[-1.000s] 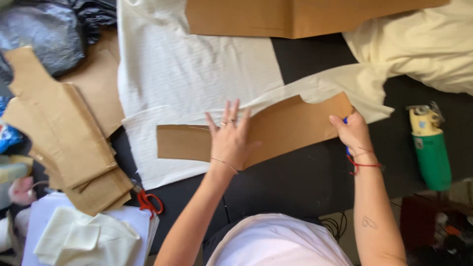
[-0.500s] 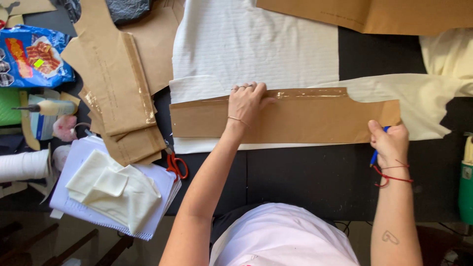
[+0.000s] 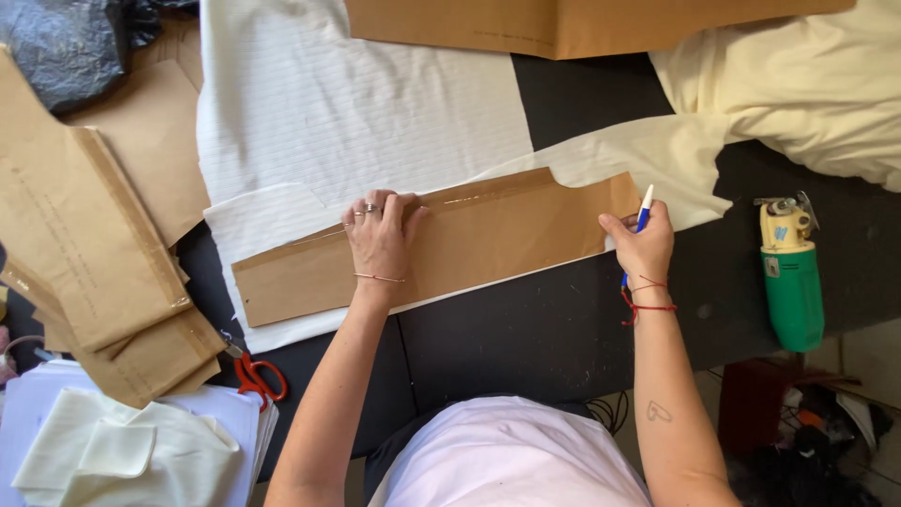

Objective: The person places a cardboard pattern on a white fabric, traces its outline with a blue pen, and then uses a green electric rotary cutter to cut the fabric along the marked lines. The person also handles a roll of tape and a stack of folded fabric pieces.

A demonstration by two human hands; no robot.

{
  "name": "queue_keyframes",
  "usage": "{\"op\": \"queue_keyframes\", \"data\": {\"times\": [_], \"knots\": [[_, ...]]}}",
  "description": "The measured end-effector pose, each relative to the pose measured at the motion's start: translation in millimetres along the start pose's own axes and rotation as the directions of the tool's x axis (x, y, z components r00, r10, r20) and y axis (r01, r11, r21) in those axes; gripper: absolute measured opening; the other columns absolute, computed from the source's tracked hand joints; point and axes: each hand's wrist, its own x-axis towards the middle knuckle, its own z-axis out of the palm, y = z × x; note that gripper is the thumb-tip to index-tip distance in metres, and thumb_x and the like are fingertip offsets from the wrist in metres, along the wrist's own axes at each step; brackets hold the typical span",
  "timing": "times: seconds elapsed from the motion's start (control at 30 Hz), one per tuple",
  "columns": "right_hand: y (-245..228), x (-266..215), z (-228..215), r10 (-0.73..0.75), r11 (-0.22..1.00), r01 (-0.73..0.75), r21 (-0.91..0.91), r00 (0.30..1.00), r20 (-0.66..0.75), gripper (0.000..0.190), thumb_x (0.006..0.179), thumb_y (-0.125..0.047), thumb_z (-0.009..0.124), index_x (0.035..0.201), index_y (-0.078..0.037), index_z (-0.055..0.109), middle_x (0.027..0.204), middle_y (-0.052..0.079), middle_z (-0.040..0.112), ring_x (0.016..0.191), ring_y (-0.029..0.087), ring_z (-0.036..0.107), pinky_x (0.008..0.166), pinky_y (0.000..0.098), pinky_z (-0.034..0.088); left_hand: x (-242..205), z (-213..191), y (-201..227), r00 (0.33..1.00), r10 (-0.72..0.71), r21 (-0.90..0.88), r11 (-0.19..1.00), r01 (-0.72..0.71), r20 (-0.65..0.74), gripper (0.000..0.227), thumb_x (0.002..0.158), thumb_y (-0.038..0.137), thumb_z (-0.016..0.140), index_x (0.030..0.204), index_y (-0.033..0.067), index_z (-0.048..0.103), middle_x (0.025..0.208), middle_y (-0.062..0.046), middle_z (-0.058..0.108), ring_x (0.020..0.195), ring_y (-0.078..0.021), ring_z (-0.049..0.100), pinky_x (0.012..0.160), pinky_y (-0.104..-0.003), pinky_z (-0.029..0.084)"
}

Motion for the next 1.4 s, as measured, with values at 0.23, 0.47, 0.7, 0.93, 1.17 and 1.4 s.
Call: {"op": "queue_keyframes", "data": {"times": [0.23,0.47,0.7,0.93,1.17,1.4], "knots": [[-3.9,-5.7,1.0,0.007,0.997,-0.002,0.076,0.998,-0.066,0.038,0.068,-0.023,0.077,0.095,-0.010,0.054,0.073,0.004,0.061,0.062,0.013,0.056,0.057,0.0253,0.046,-9.1,7.0,5.4,0.998,-0.065,0.049,0.997,0.065,0.012,0.025,0.076,0.046,0.060,0.085,0.0243,0.053,0.082,0.002,0.048,0.078,-0.0186,0.047,0.077,-0.031,0.034],[-13.8,-8.9,-8.8,0.010,0.990,-0.012,0.141,1.000,0.013,0.028,0.071,-0.019,0.074,0.085,-0.007,0.053,0.068,0.004,0.057,0.055,0.011,0.051,0.047,0.0240,0.041,-12.2,1.0,15.9,0.998,-0.063,0.090,0.994,0.061,0.014,0.026,0.070,0.042,0.068,0.090,0.0307,0.055,0.092,0.008,0.049,0.082,-0.0143,0.046,0.077,-0.029,0.032],[-103.3,-48.3,-53.4,0.108,0.861,-0.143,0.487,0.989,0.100,0.019,0.078,-0.009,0.058,0.080,-0.016,0.040,0.060,-0.004,0.037,0.044,0.004,0.035,0.035,0.0188,0.025,-38.2,-38.6,66.9,0.855,0.017,-0.046,0.999,0.008,0.518,0.129,0.044,0.075,0.071,0.136,0.0050,0.012,0.141,-0.021,0.007,0.132,-0.0350,0.007,0.107,-0.047,0.011],[-159.5,-75.6,-75.7,-0.135,0.853,0.086,0.515,0.989,0.059,0.019,0.081,-0.014,0.055,0.089,-0.012,0.039,0.079,-0.001,0.040,0.058,0.007,0.036,0.040,0.0201,0.030,-42.7,-33.2,57.6,0.841,-0.038,-0.117,0.986,0.120,0.539,0.098,0.059,0.031,0.062,0.134,-0.0021,0.007,0.139,-0.027,0.003,0.131,-0.0393,0.005,0.106,-0.045,0.013],[-179.8,-99.3,-61.5,-0.273,0.760,-0.038,0.649,0.888,0.371,0.023,0.093,-0.035,0.036,0.094,-0.012,0.042,0.097,0.021,0.058,0.047,0.003,0.035,0.040,0.0124,0.020,-12.1,-130.4,37.2,0.894,-0.156,-0.648,0.638,0.416,0.420,0.074,0.065,-0.013,0.044,0.130,0.0179,0.031,0.138,-0.010,0.027,0.129,-0.0220,0.024,0.108,-0.030,0.018],[-148.9,-117.4,-22.5,-0.268,0.782,-0.206,0.588,0.741,0.615,0.052,0.080,-0.038,0.052,0.115,-0.002,0.039,0.108,0.013,0.050,0.061,0.005,0.041,0.039,0.0089,0.027,-94.1,-76.6,30.9,0.754,-0.603,-0.771,0.600,0.215,-0.260,0.035,0.084,0.014,0.050,0.119,0.0082,0.048,0.116,-0.015,0.048,0.103,-0.0251,0.049,0.090,-0.037,0.041]]}}
